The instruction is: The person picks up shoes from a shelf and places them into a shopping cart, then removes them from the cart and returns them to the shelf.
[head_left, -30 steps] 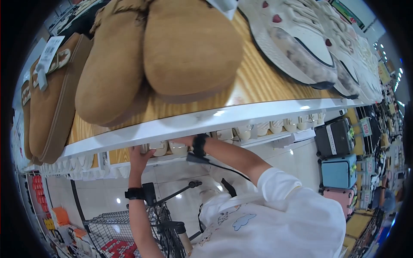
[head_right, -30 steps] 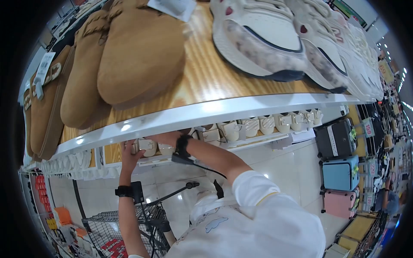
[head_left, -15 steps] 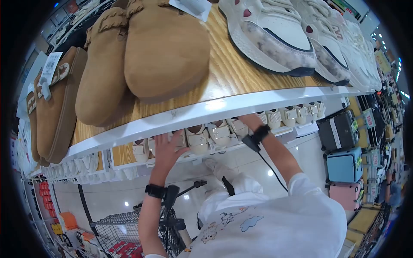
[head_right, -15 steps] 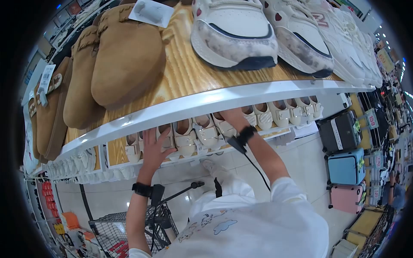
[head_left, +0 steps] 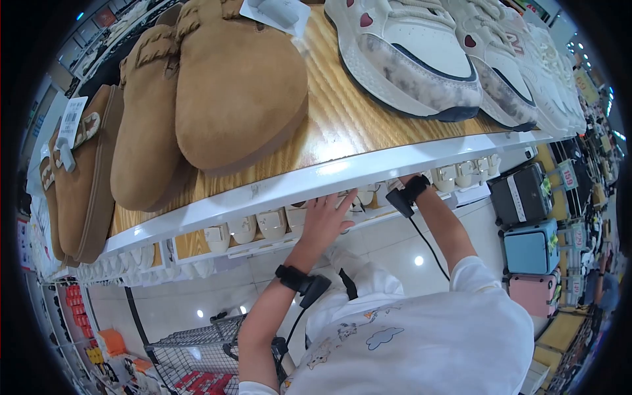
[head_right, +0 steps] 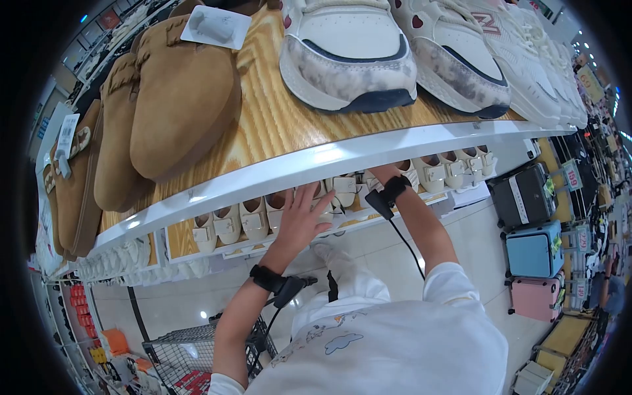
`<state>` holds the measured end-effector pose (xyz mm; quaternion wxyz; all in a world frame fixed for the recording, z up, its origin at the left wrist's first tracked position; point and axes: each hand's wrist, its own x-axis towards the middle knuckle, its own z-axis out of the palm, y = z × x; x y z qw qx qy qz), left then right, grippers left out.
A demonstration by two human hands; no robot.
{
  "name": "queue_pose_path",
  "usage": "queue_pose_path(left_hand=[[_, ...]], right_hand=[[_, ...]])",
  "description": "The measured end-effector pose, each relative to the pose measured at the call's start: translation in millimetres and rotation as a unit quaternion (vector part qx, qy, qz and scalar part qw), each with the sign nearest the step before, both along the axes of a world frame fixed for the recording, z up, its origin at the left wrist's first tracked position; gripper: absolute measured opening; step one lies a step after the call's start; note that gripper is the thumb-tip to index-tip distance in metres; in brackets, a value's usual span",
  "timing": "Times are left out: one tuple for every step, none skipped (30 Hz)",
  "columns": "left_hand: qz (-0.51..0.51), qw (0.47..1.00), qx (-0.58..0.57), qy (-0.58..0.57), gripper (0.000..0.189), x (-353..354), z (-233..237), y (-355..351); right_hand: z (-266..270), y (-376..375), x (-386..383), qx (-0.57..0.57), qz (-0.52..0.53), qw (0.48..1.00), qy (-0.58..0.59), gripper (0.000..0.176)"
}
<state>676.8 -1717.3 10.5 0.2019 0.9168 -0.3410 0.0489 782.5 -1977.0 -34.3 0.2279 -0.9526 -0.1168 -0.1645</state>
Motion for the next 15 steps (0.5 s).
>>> queue_pose_path(left_hand=[[0.006,1.0,0.004,0.007,0.078,2.6,-5.1,-7.9],[0.012,1.0,0.008,0.013,0.079,5.0,-10.0,-15.1],[0.01,1.0,0.007,0.011,0.079,8.6,-14.1,-21.9],[0.019,0.999,0.018,0.026,0.081,13.9,-20.3,-28.4],[0.027,0.998,0.029,0.041,0.083,18.2,-23.0,-34.1],[0.023,0.999,0.029,0.039,0.083,20.2,-26.1,-38.9],[0.025,0.999,0.03,0.038,0.084,21.0,-27.6,-42.7],[0.027,0.998,0.032,0.038,0.086,20.9,-30.1,-44.8],[0.025,0.998,0.034,0.038,0.086,20.9,-32.9,-45.9],[0.026,0.999,0.02,0.041,0.087,21.5,-36.6,-46.4],[0.028,0.999,0.005,0.043,0.089,22.3,-37.0,-46.8],[0.029,0.999,0.007,0.041,0.089,22.7,-37.3,-46.9],[0.035,0.998,-0.003,0.049,0.091,22.6,-36.6,-46.7],[0.043,0.997,-0.012,0.056,0.092,22.6,-35.7,-46.3],[0.047,0.997,-0.011,0.054,0.092,24.0,-34.6,-46.1]], right_hand=[[-1.9,-3.9,-4.4,0.004,-0.004,1.0,-0.004,0.025],[-4.9,-6.4,-10.3,0.006,-0.008,1.0,-0.011,0.025],[-9.1,-5.7,-15.5,0.011,-0.011,1.0,-0.021,0.025],[-10.0,-3.7,-23.8,0.003,-0.023,1.0,-0.02,0.025],[-3.2,3.9,-32.6,0.0,-0.031,0.999,-0.025,0.025],[4.2,9.1,-44.7,-0.051,-0.059,0.997,0.005,0.025],[1.1,9.6,-53.8,-0.026,-0.063,0.998,0.005,0.026],[0.4,12.5,-63.0,0.001,-0.066,0.998,0.006,0.027],[0.0,14.9,-73.9,0.003,-0.069,0.998,0.006,0.027],[8.6,20.4,-84.7,0.002,-0.068,0.998,0.018,0.029],[13.6,25.4,-91.8,0.001,-0.064,0.997,0.029,0.031],[12.9,29.4,-95.7,0.002,-0.064,0.998,0.028,0.031],[12.5,33.3,-98.6,-0.014,-0.061,0.998,-0.002,0.034],[12.5,36.9,-99.6,-0.029,-0.057,0.997,-0.033,0.037],[13.1,37.0,-97.0,-0.027,-0.053,0.998,-0.035,0.037]])
